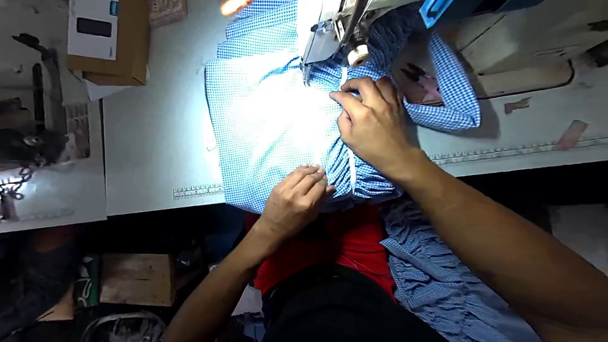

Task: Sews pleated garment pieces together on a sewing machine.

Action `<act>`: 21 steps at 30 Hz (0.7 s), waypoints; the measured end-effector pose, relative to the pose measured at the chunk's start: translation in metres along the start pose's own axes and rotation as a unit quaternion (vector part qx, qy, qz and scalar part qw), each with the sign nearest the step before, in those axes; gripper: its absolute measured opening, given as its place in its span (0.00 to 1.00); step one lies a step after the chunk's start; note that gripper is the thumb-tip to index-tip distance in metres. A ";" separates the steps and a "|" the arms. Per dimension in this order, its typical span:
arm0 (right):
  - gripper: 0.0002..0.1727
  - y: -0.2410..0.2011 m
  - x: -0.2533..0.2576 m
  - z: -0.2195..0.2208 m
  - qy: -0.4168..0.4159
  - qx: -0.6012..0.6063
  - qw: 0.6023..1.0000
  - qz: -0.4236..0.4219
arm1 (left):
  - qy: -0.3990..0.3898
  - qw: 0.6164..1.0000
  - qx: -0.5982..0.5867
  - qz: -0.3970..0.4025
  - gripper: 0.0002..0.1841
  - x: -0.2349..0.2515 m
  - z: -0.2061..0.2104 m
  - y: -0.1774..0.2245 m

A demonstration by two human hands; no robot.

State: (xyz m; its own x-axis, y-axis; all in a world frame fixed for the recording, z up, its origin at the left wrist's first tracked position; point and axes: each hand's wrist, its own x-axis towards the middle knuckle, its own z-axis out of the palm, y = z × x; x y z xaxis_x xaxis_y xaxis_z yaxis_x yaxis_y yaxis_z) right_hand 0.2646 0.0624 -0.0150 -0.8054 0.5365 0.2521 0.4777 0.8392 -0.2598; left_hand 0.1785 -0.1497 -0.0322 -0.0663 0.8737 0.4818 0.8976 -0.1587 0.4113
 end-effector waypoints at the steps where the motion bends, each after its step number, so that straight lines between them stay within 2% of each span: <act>1: 0.22 0.000 0.001 0.000 0.009 0.002 1.000 -0.013 | 0.003 1.000 -0.006 0.000 0.11 0.002 -0.001 -0.003; 5: 0.16 0.003 0.003 -0.002 0.022 0.005 0.997 -0.079 | 0.001 1.000 -0.015 0.000 0.10 0.006 -0.003 -0.009; 9: 0.24 -0.001 0.002 -0.007 -0.020 -0.024 0.998 -0.053 | -0.009 1.000 -0.028 -0.005 0.10 0.008 -0.006 -0.012; 13: 0.15 -0.004 0.003 -0.010 -0.013 -0.019 0.997 -0.078 | -0.026 0.999 -0.036 0.000 0.11 0.009 -0.010 -0.013; 17: 0.23 -0.005 0.004 -0.014 -0.032 -0.037 0.997 -0.059 | -0.037 0.999 -0.028 0.002 0.12 0.012 -0.013 -0.015; 21: 0.14 -0.006 0.002 -0.014 -0.022 -0.023 0.996 -0.085 | -0.050 0.998 -0.033 -0.008 0.11 0.018 -0.014 -0.019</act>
State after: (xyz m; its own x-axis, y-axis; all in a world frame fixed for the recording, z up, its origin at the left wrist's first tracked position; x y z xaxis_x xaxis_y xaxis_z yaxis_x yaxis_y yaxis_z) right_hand 0.2649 0.0594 0.0001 -0.8901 0.3822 0.2483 0.3473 0.9216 -0.1736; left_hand 0.1542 -0.1376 -0.0211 -0.0331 0.9171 0.3973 0.8656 -0.1724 0.4700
